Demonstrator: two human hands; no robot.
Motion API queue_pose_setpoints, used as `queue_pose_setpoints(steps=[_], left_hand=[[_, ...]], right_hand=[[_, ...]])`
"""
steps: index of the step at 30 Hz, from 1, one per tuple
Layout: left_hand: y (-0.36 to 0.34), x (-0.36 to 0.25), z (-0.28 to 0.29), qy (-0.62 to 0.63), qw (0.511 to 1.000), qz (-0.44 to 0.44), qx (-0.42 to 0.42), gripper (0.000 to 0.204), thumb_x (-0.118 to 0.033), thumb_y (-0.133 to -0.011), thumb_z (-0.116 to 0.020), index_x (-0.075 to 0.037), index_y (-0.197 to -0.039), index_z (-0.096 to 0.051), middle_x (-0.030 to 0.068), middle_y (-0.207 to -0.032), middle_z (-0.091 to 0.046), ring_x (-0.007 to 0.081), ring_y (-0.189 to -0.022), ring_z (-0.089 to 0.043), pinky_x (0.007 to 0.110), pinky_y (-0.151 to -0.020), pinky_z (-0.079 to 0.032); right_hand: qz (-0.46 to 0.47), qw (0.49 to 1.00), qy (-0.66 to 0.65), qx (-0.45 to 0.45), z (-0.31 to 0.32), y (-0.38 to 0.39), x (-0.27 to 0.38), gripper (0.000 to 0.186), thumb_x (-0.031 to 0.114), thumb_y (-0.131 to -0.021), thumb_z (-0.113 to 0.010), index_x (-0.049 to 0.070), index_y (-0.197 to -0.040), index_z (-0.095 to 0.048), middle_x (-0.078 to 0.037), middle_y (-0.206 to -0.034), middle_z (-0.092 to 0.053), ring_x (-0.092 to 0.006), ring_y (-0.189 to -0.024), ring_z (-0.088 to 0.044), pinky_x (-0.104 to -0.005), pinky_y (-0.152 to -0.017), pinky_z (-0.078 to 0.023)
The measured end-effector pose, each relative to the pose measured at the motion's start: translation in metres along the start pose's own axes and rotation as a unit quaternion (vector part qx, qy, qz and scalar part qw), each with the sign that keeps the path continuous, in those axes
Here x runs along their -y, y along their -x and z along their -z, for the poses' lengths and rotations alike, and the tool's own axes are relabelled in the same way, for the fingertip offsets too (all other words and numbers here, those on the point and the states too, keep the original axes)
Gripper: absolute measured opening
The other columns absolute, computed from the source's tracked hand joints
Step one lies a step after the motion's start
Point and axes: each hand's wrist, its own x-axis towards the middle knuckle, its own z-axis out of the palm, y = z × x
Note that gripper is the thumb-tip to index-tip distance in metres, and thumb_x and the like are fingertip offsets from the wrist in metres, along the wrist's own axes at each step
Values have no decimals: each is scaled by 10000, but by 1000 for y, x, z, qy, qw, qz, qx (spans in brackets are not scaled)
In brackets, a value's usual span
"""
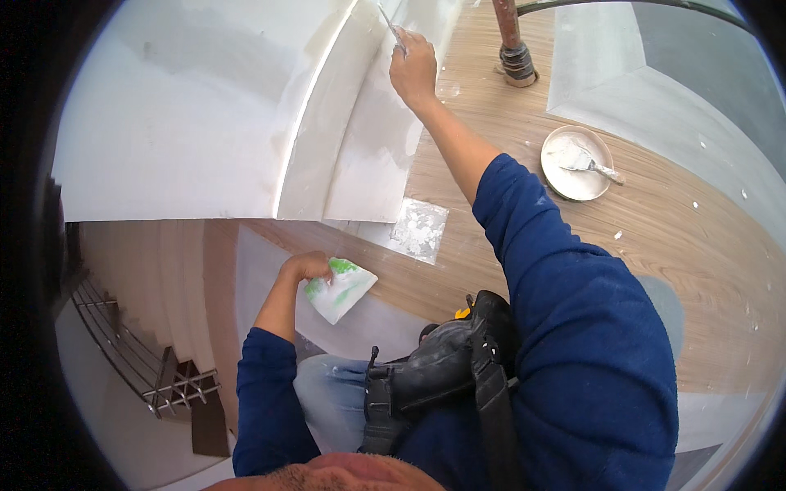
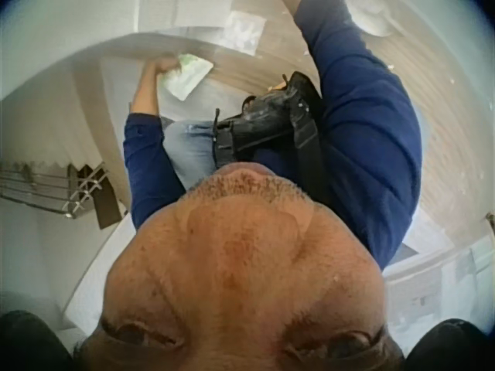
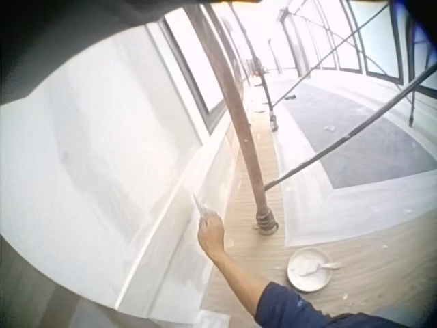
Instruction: The person applies white plaster to a curved wall section using a trowel and a hawk. They repeatedly scoop plaster from a container and smooth it onto the surface.
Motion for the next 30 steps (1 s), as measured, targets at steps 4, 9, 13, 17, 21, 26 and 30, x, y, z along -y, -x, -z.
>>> queue_pose_setpoints(steps=[4, 9, 13, 17, 21, 26, 30], left_hand=[[36, -65, 4, -143, 986, -79, 12, 406, -185, -651, -701, 91, -948, -723, 273, -955, -722, 377, -847, -705, 436, -772, -553], [94, -134, -18, -251, 956, -146, -42, 252, -121, -686, -619, 47, -839, -728, 279, -871, -707, 423, -816, -697, 465, -774, -552], [179, -192, -9, -220, 946, -155, -179, 183, -79, -694, -584, 26, -781, -706, 289, -830, -675, 467, -812, -665, 506, -773, -539], [185, -193, -21, -140, 950, -164, -226, 163, -67, -710, -581, 22, -783, -696, 292, -797, -657, 473, -795, -650, 514, -758, -534], [178, -187, -16, -114, 950, -203, -207, 211, -59, -713, -560, 43, -803, -721, 316, -815, -662, 479, -816, -662, 528, -798, -530], [175, -196, -12, -113, 959, -194, -173, 202, -61, -708, -558, 31, -788, -718, 312, -815, -657, 479, -814, -655, 526, -791, -529], [180, -196, -7, -127, 946, -226, -194, 157, -90, -720, -600, 28, -779, -684, 295, -772, -639, 476, -778, -636, 520, -743, -521]], right_hand=[[104, 993, 46, -44, -15, 12, 5, 389, 31, -866, -550, 23, -1240, -654, -181, -1224, -621, -390, -1101, -547, -441, -988, -453], [131, 989, -69, 2, -1, 88, 41, 416, -3, -807, -578, 55, -1208, -672, -158, -1204, -633, -372, -1088, -559, -450, -974, -455], [75, 995, -43, -59, 9, 44, 15, 392, 10, -847, -566, 54, -1221, -672, -162, -1173, -653, -374, -1068, -576, -449, -956, -464], [-24, 1000, 7, -18, 4, -51, -12, 362, 72, -904, -547, 60, -1245, -669, -186, -1171, -664, -389, -1077, -591, -447, -935, -480], [31, 999, -15, 16, -8, -68, -14, 370, 94, -903, -542, 77, -1249, -672, -183, -1189, -656, -393, -1081, -592, -451, -946, -483], [127, 992, -7, 16, -11, 13, 5, 402, 26, -865, -590, 85, -1254, -669, -155, -1208, -648, -373, -1121, -568, -437, -974, -488], [91, 994, -50, -25, 4, 50, 25, 396, -12, -872, -586, 72, -1251, -668, -149, -1206, -648, -362, -1128, -558, -423, -978, -481]])
